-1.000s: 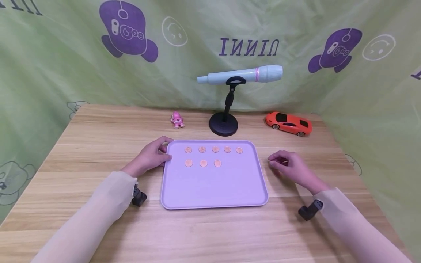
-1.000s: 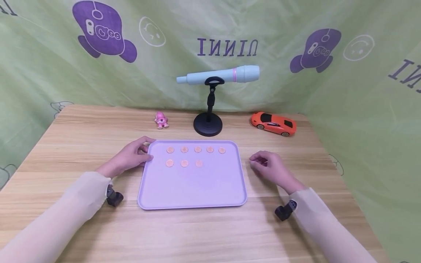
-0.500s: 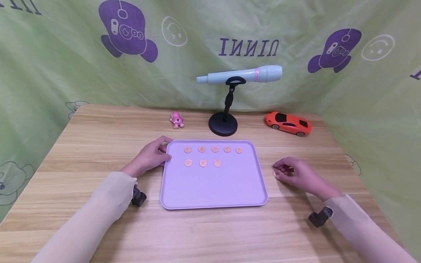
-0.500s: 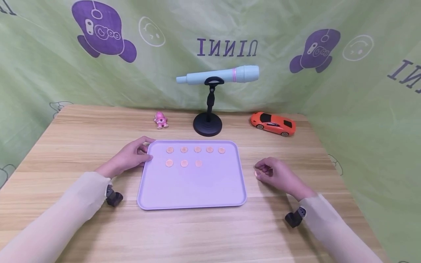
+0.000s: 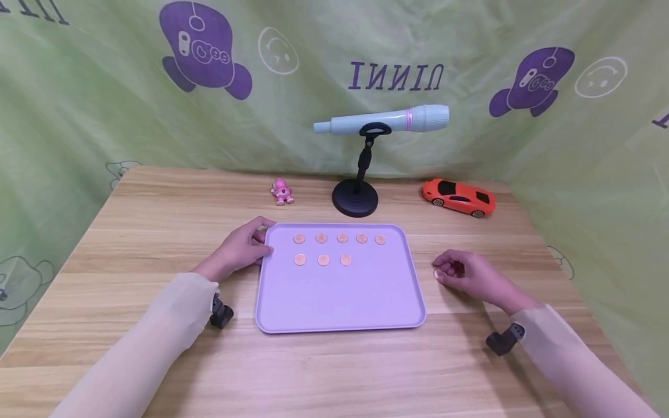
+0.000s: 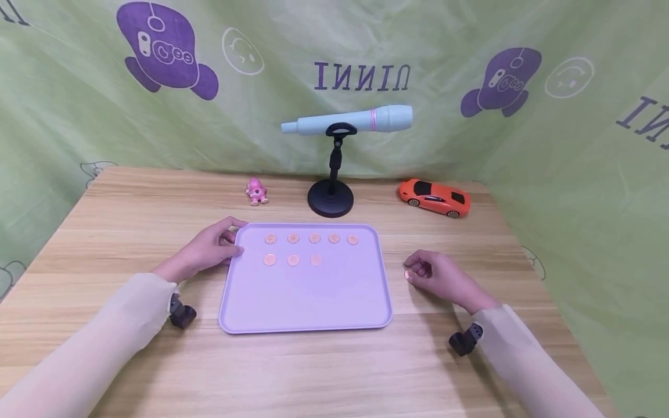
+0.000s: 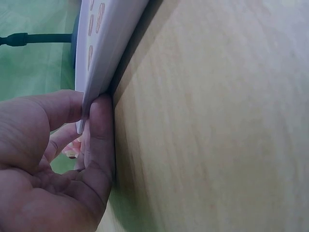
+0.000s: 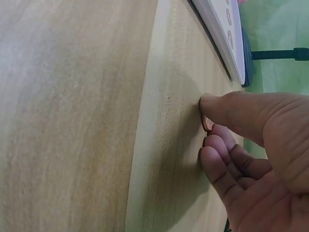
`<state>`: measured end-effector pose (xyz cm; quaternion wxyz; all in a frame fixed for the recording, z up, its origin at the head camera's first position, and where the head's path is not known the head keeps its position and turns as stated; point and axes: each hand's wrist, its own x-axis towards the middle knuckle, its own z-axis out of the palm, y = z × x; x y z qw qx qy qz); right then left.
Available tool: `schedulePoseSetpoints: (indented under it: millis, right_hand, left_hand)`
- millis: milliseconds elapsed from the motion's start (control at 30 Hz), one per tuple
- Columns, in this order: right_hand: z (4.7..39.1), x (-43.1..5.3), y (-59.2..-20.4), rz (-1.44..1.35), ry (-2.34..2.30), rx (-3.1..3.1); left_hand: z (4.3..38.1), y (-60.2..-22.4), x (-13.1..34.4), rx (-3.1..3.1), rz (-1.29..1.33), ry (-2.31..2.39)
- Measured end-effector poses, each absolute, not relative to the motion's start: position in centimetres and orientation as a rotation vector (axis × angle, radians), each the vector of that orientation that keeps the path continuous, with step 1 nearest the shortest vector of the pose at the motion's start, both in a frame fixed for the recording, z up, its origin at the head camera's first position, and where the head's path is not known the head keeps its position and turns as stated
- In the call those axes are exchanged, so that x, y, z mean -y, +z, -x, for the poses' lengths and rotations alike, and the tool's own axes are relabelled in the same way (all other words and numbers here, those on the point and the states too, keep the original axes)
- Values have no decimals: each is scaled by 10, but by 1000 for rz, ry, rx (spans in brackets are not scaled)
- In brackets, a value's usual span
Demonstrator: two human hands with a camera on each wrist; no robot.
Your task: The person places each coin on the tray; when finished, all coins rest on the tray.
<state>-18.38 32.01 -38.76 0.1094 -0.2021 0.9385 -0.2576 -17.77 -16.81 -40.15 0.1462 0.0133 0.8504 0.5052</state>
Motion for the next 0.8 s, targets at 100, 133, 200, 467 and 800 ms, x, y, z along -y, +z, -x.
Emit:
schedulePoseSetpoints:
  millis: [100, 133, 200, 467, 800]
  right_hand:
    - [184, -321, -388, 574, -757, -2759]
    - [184, -321, -388, 571, -757, -2762]
    - [183, -321, -389, 582, -761, -2774]
    - [183, -323, -393, 524, -876, -2797]
    - [190, -302, -387, 254, -1136, -2701]
  left_hand:
    - [178, -402, 168, -2451, -37, 1452]
    - [178, -402, 168, -2456, -40, 1447]
    - [178, -402, 168, -2467, -46, 1437]
    - [178, -402, 170, -2475, -52, 1423]
    - [178, -402, 168, -2457, -33, 1445]
